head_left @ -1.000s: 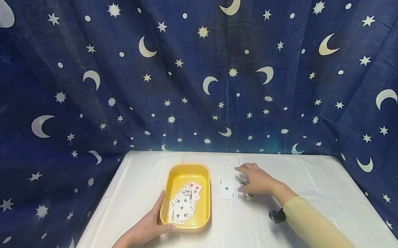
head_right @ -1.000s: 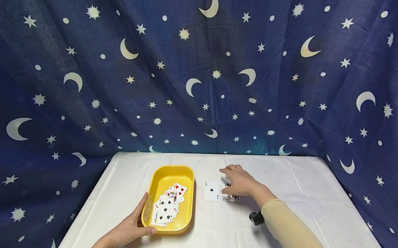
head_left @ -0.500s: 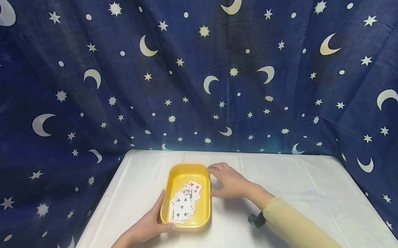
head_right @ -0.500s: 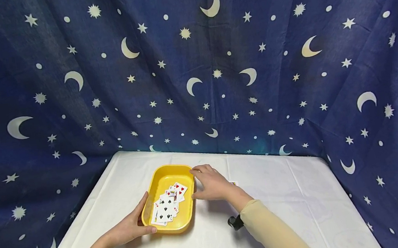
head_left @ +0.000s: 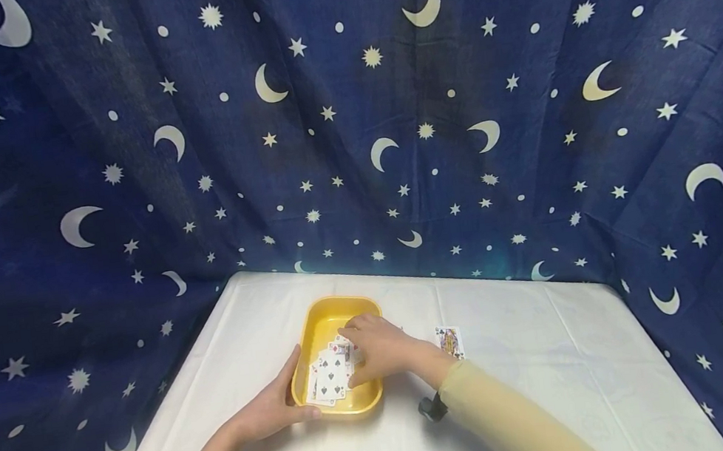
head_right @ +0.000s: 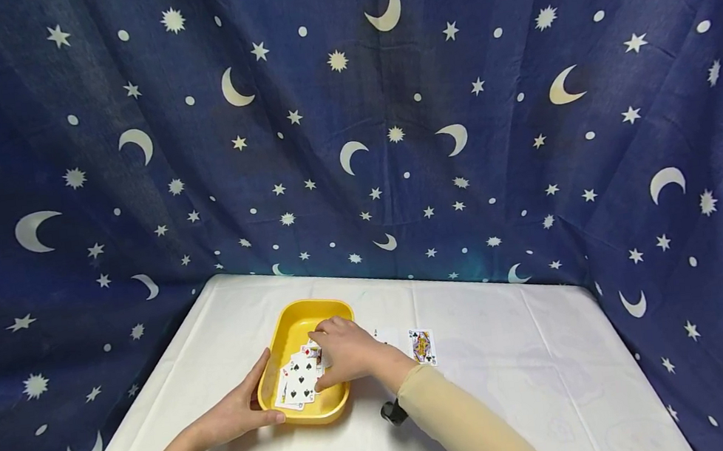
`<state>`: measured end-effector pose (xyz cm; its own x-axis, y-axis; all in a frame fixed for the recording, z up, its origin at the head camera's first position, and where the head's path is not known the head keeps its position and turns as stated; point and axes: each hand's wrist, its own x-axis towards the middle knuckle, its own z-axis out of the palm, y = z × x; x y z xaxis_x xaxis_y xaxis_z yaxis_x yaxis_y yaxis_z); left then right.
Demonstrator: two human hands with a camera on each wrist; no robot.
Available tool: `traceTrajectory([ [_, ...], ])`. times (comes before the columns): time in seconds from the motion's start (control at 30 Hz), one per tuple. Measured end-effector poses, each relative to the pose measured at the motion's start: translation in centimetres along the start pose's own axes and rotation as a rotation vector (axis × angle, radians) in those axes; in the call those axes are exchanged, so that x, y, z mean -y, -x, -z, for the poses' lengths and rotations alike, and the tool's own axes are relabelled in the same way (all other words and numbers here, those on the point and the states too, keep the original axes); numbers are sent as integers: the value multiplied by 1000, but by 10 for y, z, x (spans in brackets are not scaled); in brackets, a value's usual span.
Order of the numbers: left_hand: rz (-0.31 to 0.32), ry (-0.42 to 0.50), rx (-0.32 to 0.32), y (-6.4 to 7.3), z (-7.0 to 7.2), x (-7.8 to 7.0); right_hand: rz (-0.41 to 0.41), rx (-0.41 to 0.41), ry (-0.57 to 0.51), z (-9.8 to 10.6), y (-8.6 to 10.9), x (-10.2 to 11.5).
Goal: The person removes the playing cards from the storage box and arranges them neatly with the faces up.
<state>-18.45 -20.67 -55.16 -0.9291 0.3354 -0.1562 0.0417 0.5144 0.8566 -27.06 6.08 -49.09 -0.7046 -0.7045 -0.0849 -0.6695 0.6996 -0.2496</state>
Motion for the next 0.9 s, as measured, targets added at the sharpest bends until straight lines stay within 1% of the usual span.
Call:
traceTrajectory([
  [0.2, -9, -7, 6, 0, 0, 0, 29, 20, 41, -6, -8, 11],
  [0.33, -10, -11, 5, 1, 1, 0, 34, 32, 55, -10, -10, 16],
  [0.5, -5, -17, 5, 1, 1, -1, 48, 47, 118, -17, -15, 20],
  [0.7, 0, 5, 8, 0, 0, -1, 16, 72, 154, -25, -19, 22],
  [0.9, -1, 18, 13, 0, 0, 0, -4, 77, 168, -27, -21, 24],
])
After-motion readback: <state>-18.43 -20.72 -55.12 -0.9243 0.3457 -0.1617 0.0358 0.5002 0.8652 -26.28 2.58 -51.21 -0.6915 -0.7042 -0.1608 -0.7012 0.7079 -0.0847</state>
